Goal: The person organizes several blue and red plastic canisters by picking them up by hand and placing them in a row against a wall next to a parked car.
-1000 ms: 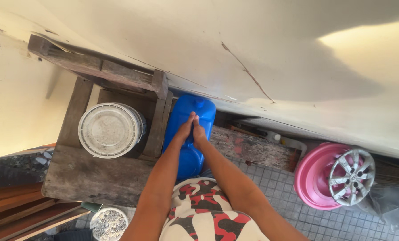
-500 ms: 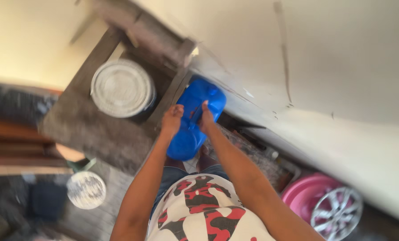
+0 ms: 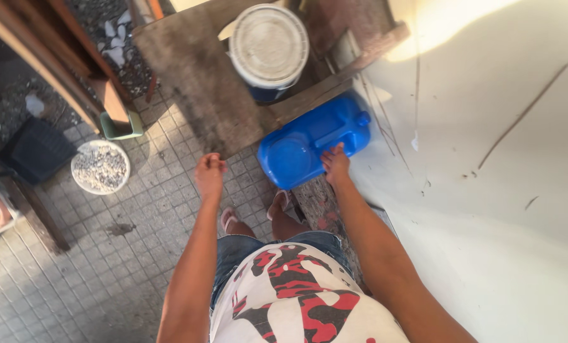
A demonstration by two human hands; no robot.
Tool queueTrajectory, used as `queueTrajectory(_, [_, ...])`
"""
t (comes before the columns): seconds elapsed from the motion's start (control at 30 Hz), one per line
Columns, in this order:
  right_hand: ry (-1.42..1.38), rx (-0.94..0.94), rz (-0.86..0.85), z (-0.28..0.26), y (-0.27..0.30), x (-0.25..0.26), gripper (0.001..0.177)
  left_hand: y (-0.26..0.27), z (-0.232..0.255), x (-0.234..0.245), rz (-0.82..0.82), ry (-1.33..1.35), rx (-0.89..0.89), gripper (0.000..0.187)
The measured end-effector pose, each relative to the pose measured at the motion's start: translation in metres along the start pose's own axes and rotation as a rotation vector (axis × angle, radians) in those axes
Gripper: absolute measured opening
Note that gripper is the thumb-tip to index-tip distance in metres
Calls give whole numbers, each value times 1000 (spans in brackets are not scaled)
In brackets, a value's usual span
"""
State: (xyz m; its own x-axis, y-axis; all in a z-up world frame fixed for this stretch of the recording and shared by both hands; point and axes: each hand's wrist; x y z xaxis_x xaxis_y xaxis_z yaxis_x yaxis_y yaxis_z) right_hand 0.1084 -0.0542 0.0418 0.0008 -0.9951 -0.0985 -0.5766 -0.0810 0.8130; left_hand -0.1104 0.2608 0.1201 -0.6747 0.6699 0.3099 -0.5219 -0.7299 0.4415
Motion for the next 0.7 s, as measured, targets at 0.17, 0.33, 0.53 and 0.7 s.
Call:
queueTrajectory(0.17, [2, 41, 315, 22, 32, -10, 44, 14, -33, 7, -44, 159, -37, 25])
queueTrajectory(0.33, [47, 56, 333, 84, 81, -19, 37, 42, -72, 49, -144, 164, 82, 24])
queueTrajectory(0.53, [-32, -85, 239, 177, 138, -53, 38, 82, -168, 117, -201, 108, 221, 28])
queueTrajectory(0.7, [-7, -207, 212, 241, 181, -72, 44, 103, -215, 147, -250, 71, 340, 28])
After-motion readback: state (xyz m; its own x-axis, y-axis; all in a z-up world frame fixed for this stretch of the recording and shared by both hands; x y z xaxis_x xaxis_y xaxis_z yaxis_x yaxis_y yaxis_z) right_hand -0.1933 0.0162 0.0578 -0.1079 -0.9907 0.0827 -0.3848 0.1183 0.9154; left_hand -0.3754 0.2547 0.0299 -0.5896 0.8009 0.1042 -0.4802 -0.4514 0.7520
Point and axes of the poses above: each hand's wrist, its own y-axis away from the middle knuckle, its own x-axis out of the back of the hand, z = x × y, and after that the axes turned 5 degrees about -z, right-handed
